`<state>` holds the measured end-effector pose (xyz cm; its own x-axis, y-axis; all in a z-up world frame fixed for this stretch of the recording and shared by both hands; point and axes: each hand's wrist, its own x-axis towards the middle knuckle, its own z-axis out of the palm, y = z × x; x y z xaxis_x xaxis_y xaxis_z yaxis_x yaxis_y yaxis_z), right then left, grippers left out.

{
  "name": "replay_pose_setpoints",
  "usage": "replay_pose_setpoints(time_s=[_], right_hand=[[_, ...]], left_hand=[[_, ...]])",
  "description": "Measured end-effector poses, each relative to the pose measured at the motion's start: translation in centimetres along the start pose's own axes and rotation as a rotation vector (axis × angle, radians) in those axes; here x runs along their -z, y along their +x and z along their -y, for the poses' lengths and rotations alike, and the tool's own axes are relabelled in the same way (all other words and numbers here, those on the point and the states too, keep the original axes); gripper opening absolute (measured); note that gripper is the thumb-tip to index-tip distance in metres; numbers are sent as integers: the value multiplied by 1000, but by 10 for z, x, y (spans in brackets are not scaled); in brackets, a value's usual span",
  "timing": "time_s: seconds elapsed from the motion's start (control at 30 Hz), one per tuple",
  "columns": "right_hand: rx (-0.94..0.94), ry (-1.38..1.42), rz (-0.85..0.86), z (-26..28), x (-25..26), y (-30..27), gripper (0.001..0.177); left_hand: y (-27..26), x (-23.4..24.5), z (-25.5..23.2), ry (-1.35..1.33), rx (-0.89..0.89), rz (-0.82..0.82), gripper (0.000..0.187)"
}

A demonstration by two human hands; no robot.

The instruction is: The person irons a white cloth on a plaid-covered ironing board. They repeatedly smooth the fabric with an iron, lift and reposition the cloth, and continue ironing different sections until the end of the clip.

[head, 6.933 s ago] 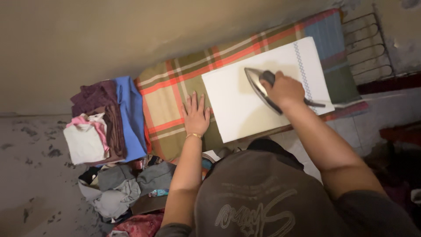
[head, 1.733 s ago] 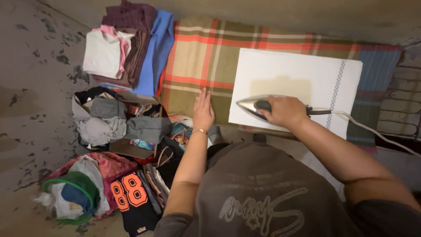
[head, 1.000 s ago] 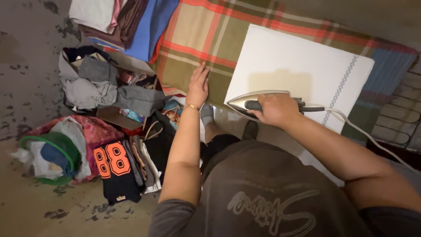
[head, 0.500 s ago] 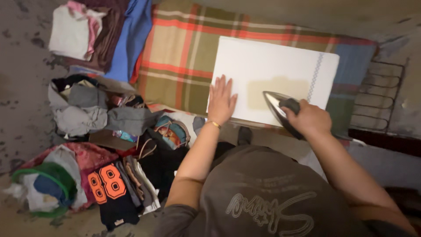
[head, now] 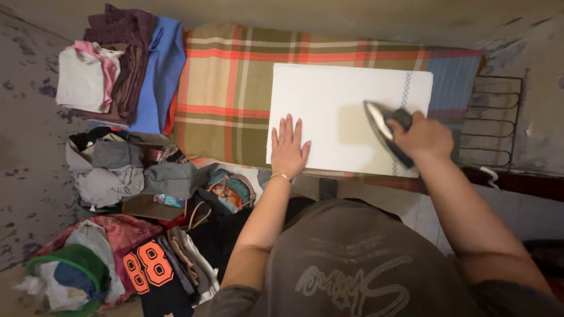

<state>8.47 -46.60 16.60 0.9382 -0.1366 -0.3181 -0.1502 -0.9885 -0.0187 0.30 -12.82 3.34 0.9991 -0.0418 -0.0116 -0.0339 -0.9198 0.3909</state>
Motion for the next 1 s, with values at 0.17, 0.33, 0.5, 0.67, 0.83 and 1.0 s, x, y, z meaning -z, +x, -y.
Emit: replay_pose_setpoints(time_s=[0.17,0.33,0.5,0.67,0.83,1.0], right_hand=[[38,40,-116,0,8,36,78],[200,-1,19,25,7,24,72],[366,-64,63,67,-1,3,70],[413,-81,-32,106,3,33,70],[320,-31,-46,147,16,66,71],[459,-87,13,166,12,40,68]], left_hand=[[-3,-2,4,-35,-5,-27,75],[-14,6,20,-6,49,-34,70],[-39,18,52,66,79,-41,70],[-64,21,83,81,163,-66,70],[-77,17,108,84,221,-159,69],[-81,22,120,58,298,-183,69]])
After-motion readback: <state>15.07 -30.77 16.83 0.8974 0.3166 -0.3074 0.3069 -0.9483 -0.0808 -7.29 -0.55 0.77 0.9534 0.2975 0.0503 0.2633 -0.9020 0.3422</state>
